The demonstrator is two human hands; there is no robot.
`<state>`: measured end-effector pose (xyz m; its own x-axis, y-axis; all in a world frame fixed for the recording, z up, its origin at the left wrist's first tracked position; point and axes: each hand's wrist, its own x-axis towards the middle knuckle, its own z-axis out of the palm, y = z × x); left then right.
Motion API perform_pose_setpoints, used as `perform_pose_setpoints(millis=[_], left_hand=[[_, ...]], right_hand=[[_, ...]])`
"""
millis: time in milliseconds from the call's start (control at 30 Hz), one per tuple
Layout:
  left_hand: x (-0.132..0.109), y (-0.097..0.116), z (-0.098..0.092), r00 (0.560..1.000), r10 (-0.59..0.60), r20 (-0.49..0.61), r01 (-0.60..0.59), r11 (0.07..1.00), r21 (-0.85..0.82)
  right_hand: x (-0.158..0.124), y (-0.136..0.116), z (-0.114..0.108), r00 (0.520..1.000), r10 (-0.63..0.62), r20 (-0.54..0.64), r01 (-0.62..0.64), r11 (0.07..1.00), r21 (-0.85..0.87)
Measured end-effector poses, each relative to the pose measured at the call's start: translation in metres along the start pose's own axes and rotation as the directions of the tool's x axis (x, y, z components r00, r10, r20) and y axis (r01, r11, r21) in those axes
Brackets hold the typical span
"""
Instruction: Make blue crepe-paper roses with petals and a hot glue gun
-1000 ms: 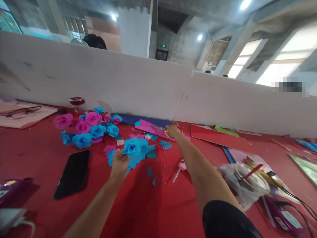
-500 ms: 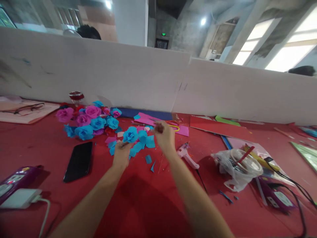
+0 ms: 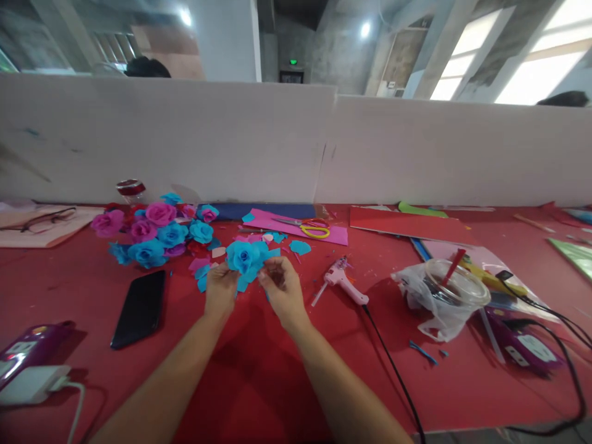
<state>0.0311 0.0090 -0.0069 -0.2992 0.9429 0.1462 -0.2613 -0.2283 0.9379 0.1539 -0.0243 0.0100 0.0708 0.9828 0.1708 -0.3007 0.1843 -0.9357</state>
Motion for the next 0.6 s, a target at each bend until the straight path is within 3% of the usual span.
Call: perform_pose_setpoints(millis=[100,200,400,600], left_hand=[[-0.002,-0.003,0.002,0.997,-0.034,0.068,0.035,0.999,-0.013],[-0.004,-0.006,0.003,0.996,-0.054,0.065,0.057,0.997,-0.043],[-0.008,-0.007,0.008,0.995,-0.061,0.073,0.064,0.997,-0.049],[-0.009,-0.007,0.01,0.994,-0.056,0.096,0.061,0.996,-0.058]], right_hand=[[-0.001,-0.005,0.002,0.994,0.104,0.032,-0.106,0.989,0.107],[0.0,-0.007,0.003,0.984,0.174,0.023,-0.176,0.976,0.125],[0.003,-0.011,-0.001,0.994,0.101,-0.031,-0.098,0.992,0.083],[0.003,-0.013,-0.001,0.998,0.052,-0.042,-0.046,0.988,0.15]])
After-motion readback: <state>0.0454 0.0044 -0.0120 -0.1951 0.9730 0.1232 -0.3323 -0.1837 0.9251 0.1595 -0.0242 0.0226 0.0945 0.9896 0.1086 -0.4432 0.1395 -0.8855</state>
